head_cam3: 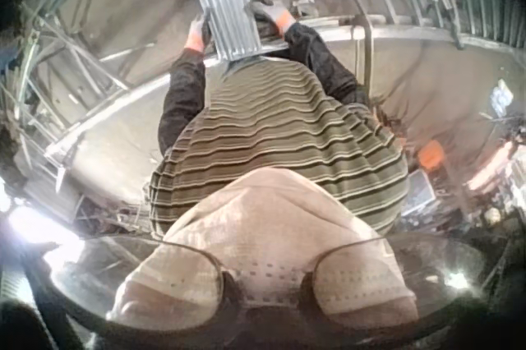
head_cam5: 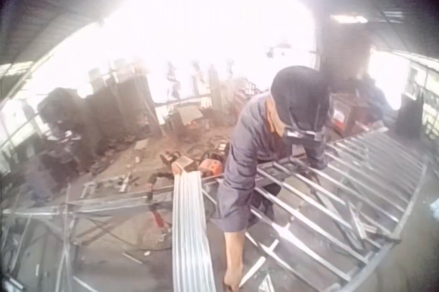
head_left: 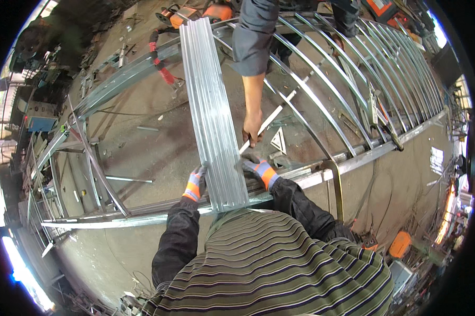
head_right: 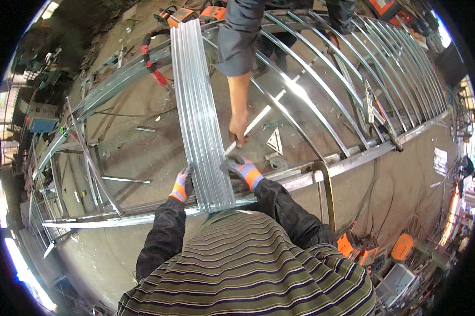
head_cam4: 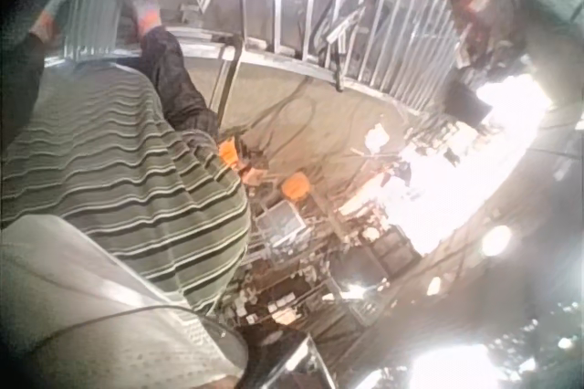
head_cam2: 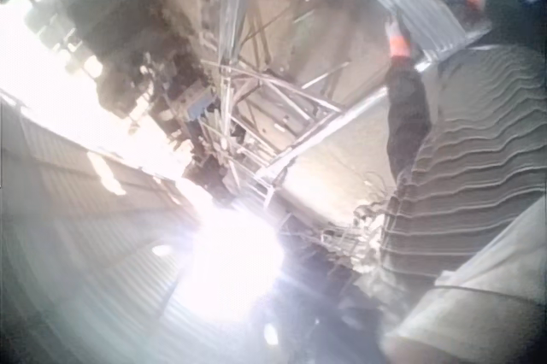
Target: The person positions metal bars on a curved frame and uses a handheld welding tool to join the bars to the frame. The person repeatedly aligns bars, welds them in place, and adjusts the frame while another worker welds nearby.
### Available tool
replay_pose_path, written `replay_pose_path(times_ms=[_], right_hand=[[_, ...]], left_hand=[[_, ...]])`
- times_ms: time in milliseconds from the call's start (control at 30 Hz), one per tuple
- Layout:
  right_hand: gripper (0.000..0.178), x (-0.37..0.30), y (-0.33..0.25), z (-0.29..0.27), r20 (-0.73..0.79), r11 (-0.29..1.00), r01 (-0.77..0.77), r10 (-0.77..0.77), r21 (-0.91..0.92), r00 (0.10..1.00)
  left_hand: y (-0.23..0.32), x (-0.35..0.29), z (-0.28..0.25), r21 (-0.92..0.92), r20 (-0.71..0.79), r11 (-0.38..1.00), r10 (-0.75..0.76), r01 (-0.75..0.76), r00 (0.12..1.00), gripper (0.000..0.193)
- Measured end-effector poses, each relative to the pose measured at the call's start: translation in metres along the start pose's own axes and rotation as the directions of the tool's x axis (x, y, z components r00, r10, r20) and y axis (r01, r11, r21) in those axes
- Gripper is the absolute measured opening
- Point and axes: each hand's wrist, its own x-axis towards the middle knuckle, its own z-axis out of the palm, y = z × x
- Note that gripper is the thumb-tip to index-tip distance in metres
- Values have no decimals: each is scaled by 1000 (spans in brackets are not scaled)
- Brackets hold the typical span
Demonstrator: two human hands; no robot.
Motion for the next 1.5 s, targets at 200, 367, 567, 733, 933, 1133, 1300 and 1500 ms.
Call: replay_pose_path(times_ms=[200,367,567,733,933,1133,1300,1500], right_hand=[[64,-36,5,21,48,787,-11,52,-616,998],[57,-66,-22,-25,-301,806,61,-288,-588,909],[53,37,-41,-105,-452,897,70,151,436,879],[97,97,-50,-102,-336,839,140,53,525,940],[76,100,-42,-75,-418,921,127,42,367,907],[51,78,6,-41,-248,991,125,-132,-45,960],[41,74,-2,-24,363,385,535,-435,-752,824],[43,91,-41,4,484,391,627,-407,-674,775]], left_hand=[[12,-23,29,-116,145,972,-185,202,972,31],[-8,-6,5,-115,179,974,214,-196,960,47],[-2,56,-25,21,275,989,135,-146,952,42],[32,68,-21,415,406,879,52,-235,912,23],[63,36,6,65,327,996,-78,60,942,32],[45,28,7,391,397,824,250,-409,883,26],[26,37,-5,-165,280,984,-11,59,960,31],[30,32,17,-204,161,967,-120,152,980,22]])
